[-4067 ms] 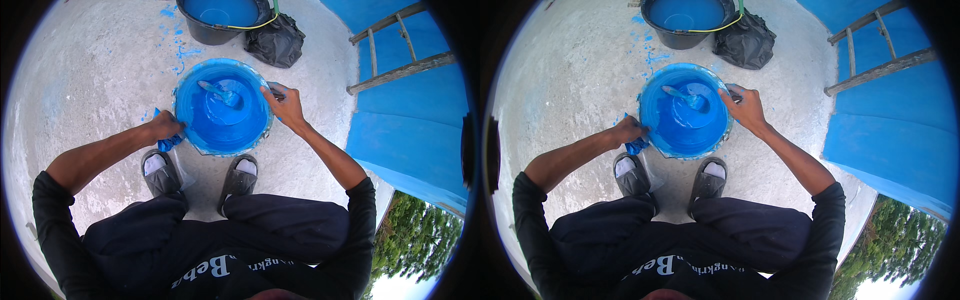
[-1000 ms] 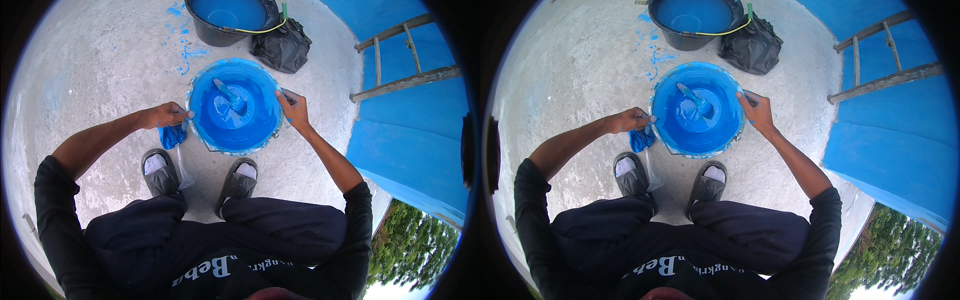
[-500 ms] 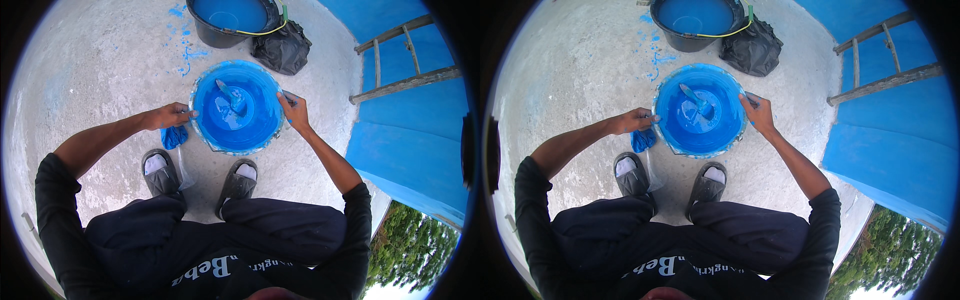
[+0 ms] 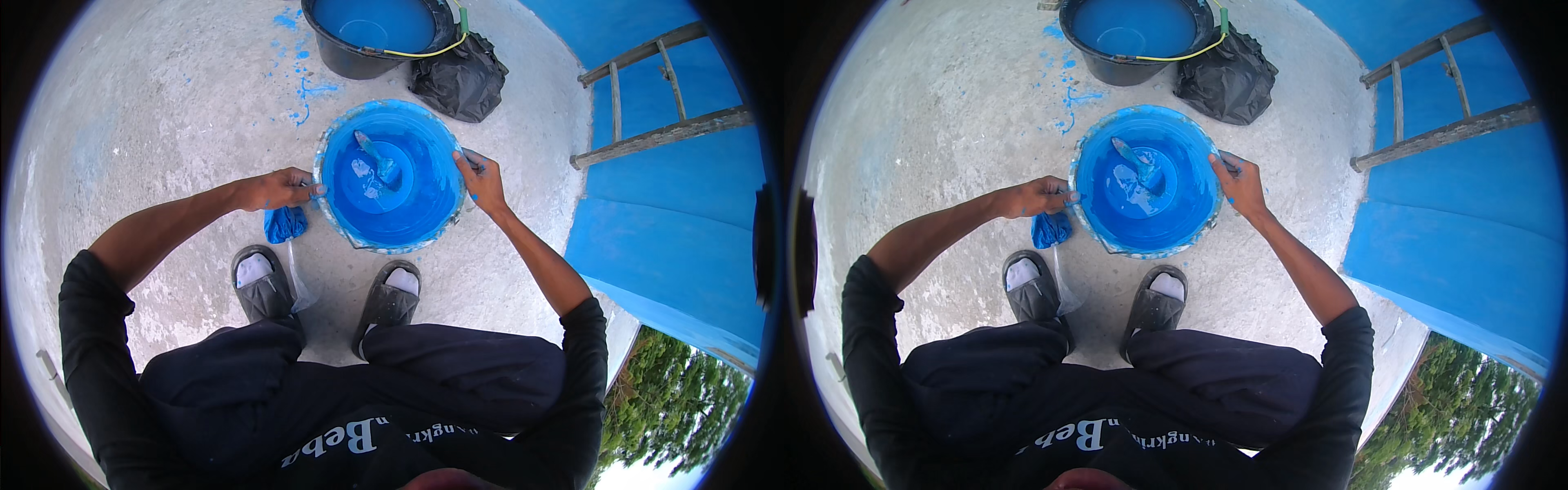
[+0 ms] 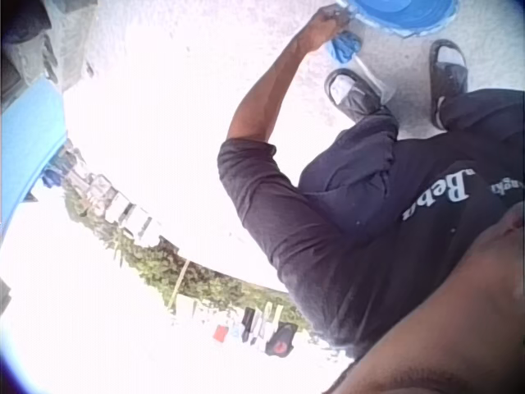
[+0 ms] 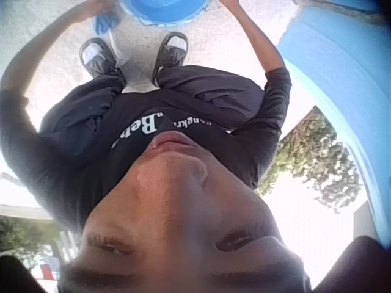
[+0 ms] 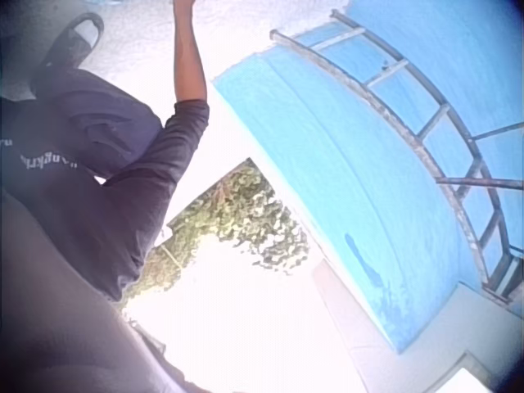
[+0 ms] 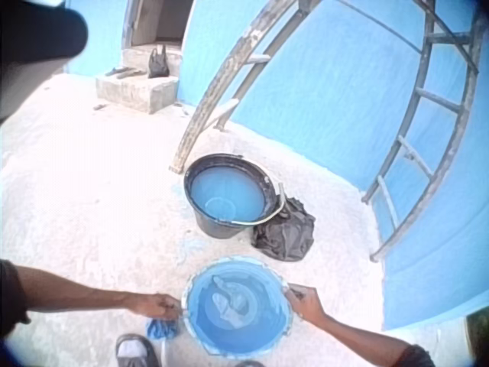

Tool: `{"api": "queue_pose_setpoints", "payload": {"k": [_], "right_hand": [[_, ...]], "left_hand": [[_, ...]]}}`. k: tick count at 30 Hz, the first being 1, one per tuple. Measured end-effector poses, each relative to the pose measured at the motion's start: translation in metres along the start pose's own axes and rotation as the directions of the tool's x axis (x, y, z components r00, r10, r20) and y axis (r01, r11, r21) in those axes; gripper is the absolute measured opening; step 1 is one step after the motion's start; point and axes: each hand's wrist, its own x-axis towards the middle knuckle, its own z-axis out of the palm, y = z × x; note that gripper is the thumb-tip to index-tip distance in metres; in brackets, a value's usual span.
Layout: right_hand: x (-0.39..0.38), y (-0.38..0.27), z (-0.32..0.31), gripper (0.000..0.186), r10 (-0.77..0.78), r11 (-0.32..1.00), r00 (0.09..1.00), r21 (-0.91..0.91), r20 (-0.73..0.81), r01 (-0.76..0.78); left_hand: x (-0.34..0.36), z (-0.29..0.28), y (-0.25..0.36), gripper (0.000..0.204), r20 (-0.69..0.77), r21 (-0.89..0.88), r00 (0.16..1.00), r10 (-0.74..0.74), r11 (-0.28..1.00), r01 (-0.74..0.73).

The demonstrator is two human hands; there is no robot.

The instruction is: The person squeezes blue pigment from a plastic bag into a bucket containing white paint, then stirs the mixture by hand until it is a uniform blue color.

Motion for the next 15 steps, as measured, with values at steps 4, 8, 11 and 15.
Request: {"api": "queue_pose_setpoints", "payload": {"k": [4,8,11,15], "right_hand": [[0.0008,0.0034,-0.0005,0.045,0.001,1.0,1.0,-0.01,-0.005,-0.001],[0.0017,0.0064,-0.0019,0.046,0.016,0.999,1.0,-0.038,0.0,-0.016],[0.0006,0.0041,-0.0026,0.046,0.031,0.998,1.0,-0.046,0.001,-0.031],[0.0021,0.0079,-0.0018,0.046,0.026,0.998,1.0,-0.056,-0.003,-0.026]], "left_hand": [[0.0022,0.0,0.0004,0.037,0.005,-0.013,1.0,-0.005,1.0,0.005],[0.002,0.001,-0.0001,0.033,-0.003,-0.002,1.0,-0.002,1.0,0.002],[0.0029,0.0021,-0.0002,0.031,-0.009,-0.015,1.0,0.008,1.0,-0.008],[-0.0005,0.0011,-0.007,0.029,-0.035,-0.024,0.999,0.036,0.999,-0.037]]}}
